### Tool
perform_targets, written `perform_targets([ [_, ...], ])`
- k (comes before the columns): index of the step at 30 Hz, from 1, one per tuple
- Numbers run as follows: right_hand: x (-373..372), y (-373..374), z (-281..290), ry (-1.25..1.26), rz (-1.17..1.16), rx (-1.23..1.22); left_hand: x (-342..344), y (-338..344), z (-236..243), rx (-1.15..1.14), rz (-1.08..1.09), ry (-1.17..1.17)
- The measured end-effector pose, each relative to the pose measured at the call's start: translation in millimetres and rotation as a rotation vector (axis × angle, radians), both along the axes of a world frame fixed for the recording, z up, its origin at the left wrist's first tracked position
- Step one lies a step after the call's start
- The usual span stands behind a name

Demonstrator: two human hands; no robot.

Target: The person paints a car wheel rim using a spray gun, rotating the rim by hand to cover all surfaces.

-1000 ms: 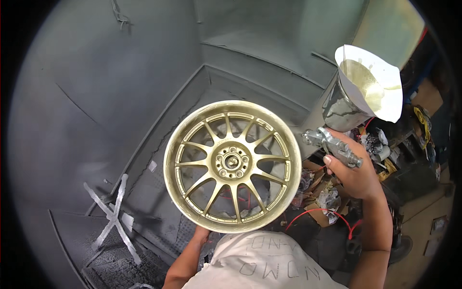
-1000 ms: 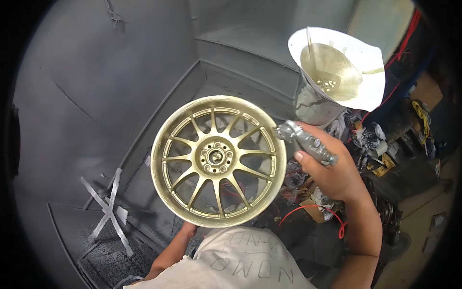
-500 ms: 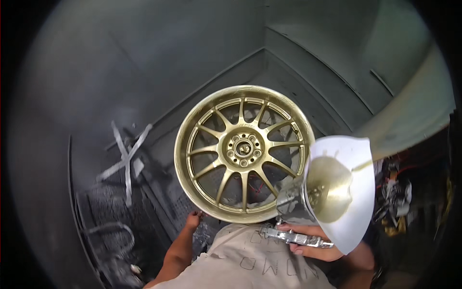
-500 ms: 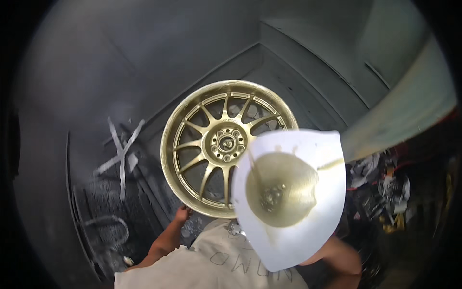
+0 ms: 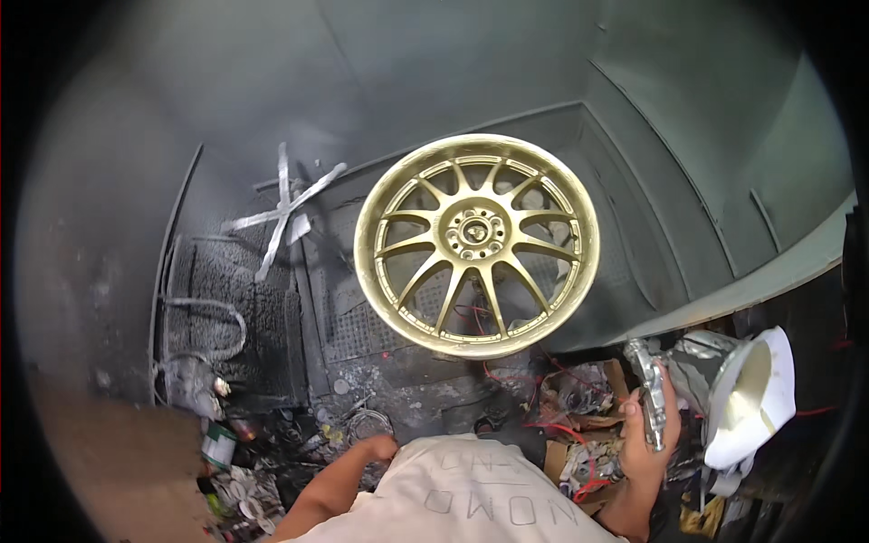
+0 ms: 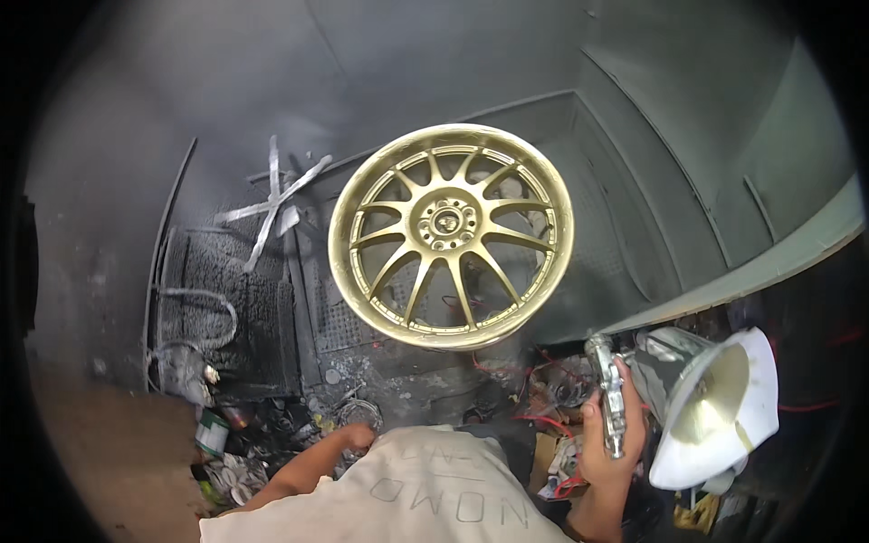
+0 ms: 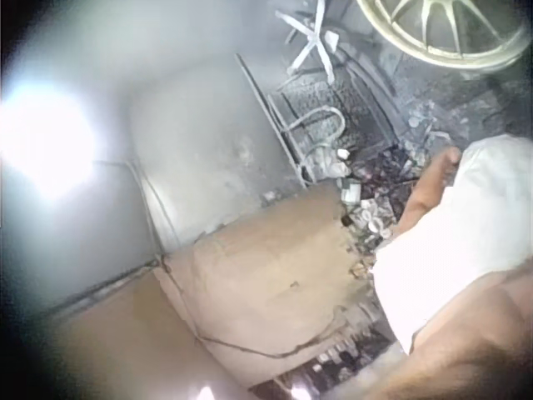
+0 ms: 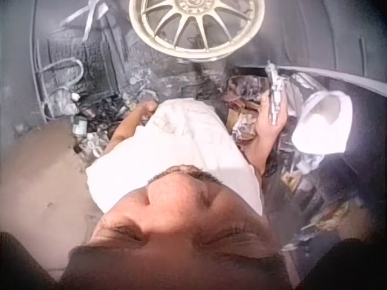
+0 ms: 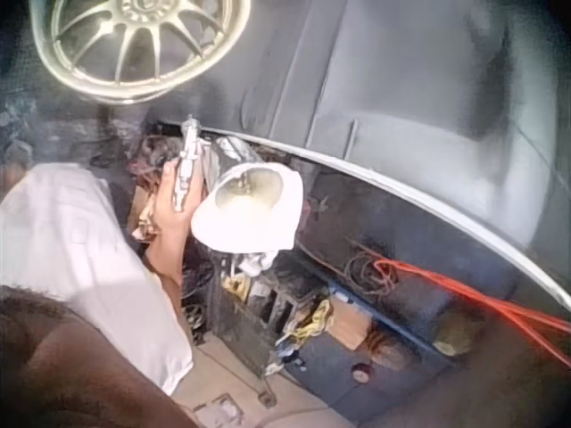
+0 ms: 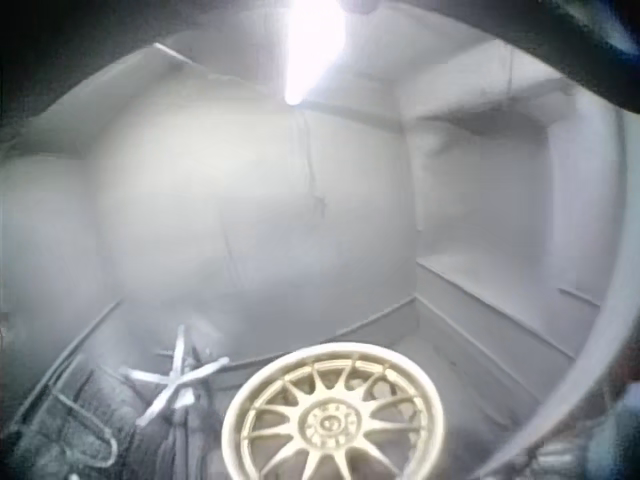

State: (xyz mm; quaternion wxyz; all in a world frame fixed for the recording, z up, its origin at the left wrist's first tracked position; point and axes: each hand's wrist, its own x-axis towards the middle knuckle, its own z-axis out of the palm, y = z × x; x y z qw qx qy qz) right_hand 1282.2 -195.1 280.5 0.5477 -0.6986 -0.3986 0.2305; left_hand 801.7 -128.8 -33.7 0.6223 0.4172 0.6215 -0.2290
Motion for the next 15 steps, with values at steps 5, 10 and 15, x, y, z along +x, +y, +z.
perform_targets([
  [5, -31, 11, 1, 0.098, 0.322, 0.046, 9, -37, -7, 0.303, 0.387, -0.288],
  [10, -90, 13, 0, 0.430, 0.771, -0.084, -5, -145, -18, 0.418, 0.342, -0.497],
  [15, -135, 12, -52, 0.115, 0.522, 0.136, -64, -315, -49, 0.332, 0.594, -0.332],
])
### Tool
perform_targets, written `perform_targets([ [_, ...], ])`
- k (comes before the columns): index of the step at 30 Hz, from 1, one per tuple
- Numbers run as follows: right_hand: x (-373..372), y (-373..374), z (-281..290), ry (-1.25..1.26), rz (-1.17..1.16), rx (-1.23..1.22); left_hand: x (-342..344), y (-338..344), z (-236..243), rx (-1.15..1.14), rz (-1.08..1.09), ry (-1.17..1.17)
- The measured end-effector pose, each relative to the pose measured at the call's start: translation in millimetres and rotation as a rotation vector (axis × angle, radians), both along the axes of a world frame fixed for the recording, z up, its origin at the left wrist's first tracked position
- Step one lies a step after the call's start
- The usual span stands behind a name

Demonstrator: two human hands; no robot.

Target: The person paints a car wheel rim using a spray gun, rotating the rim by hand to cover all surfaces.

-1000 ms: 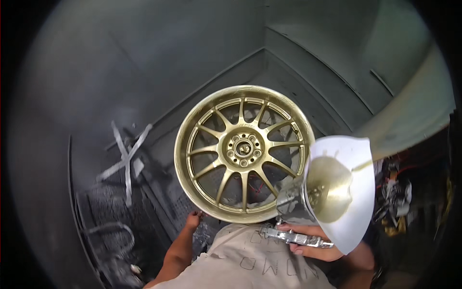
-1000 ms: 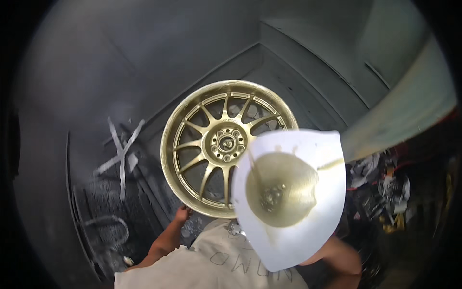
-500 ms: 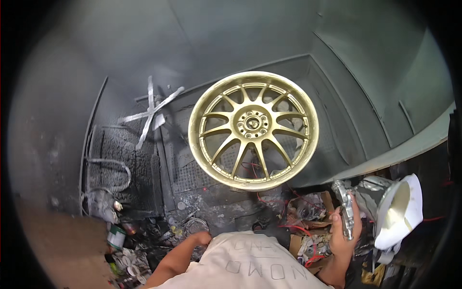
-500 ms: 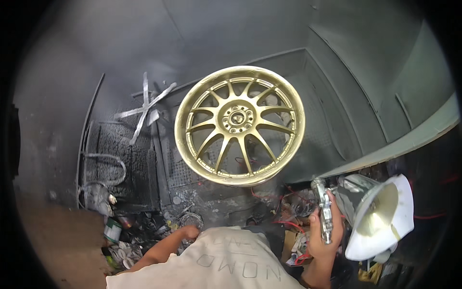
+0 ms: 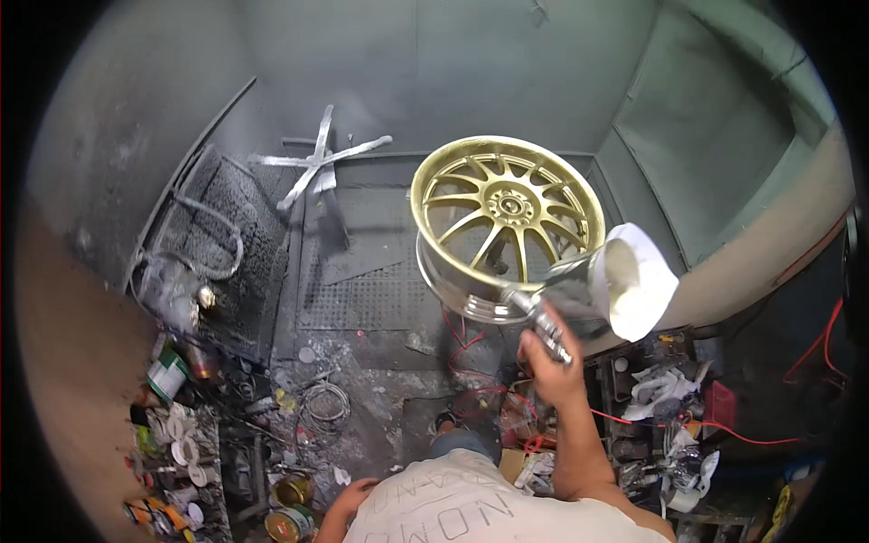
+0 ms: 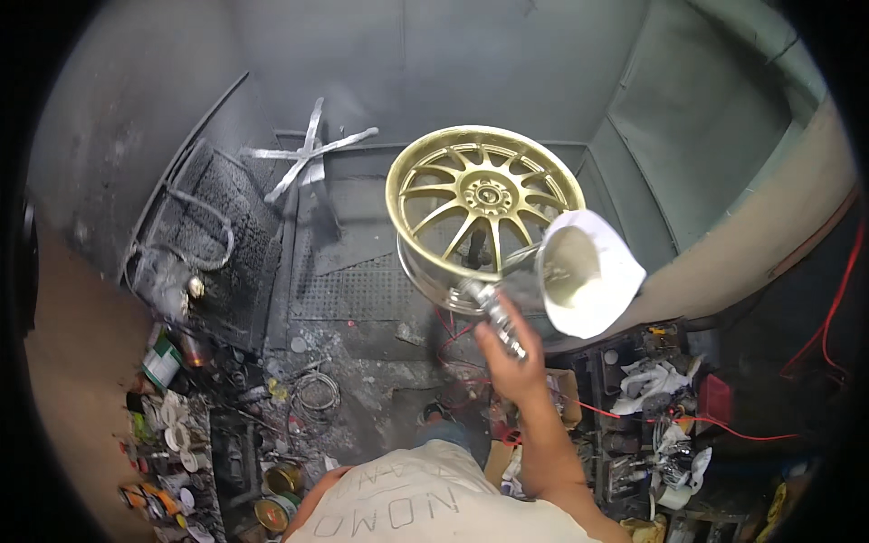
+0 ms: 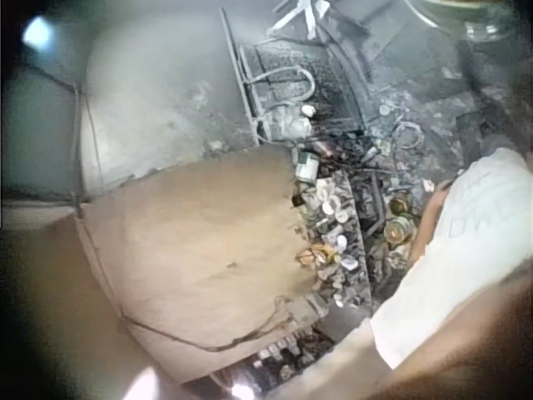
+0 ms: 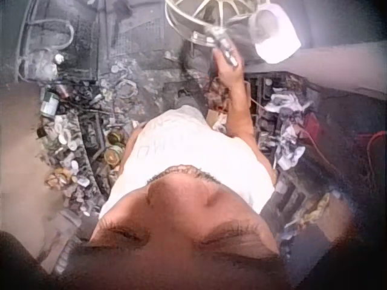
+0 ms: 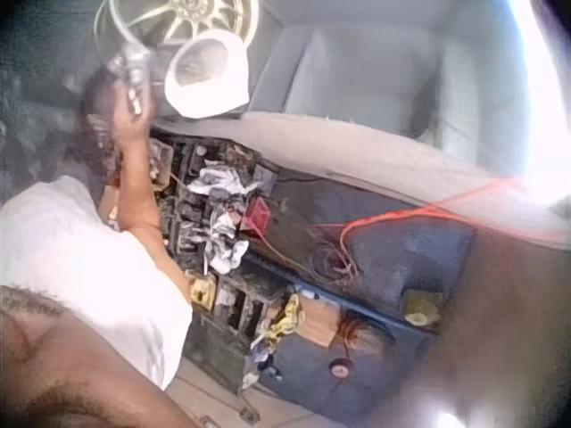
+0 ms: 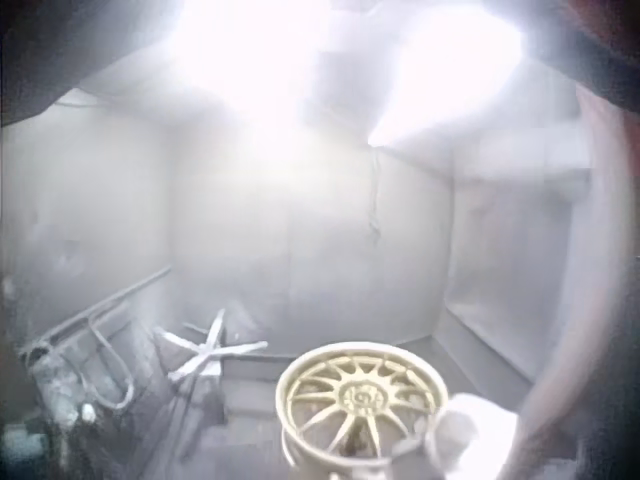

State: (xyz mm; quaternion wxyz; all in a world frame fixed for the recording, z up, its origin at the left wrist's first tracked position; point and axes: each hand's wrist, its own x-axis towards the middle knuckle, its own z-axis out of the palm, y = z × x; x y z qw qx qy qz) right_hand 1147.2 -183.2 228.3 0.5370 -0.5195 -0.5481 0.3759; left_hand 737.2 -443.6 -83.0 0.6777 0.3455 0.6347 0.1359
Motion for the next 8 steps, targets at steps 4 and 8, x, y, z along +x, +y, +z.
perform_targets([
  [4, -8, -10, 20, 0.018, -0.314, 0.058, -73, -207, -72, -0.063, 0.658, 0.221],
  [8, 19, -7, 21, -0.118, -0.533, 0.199, -100, -339, -90, -0.227, 1.171, 0.076],
])
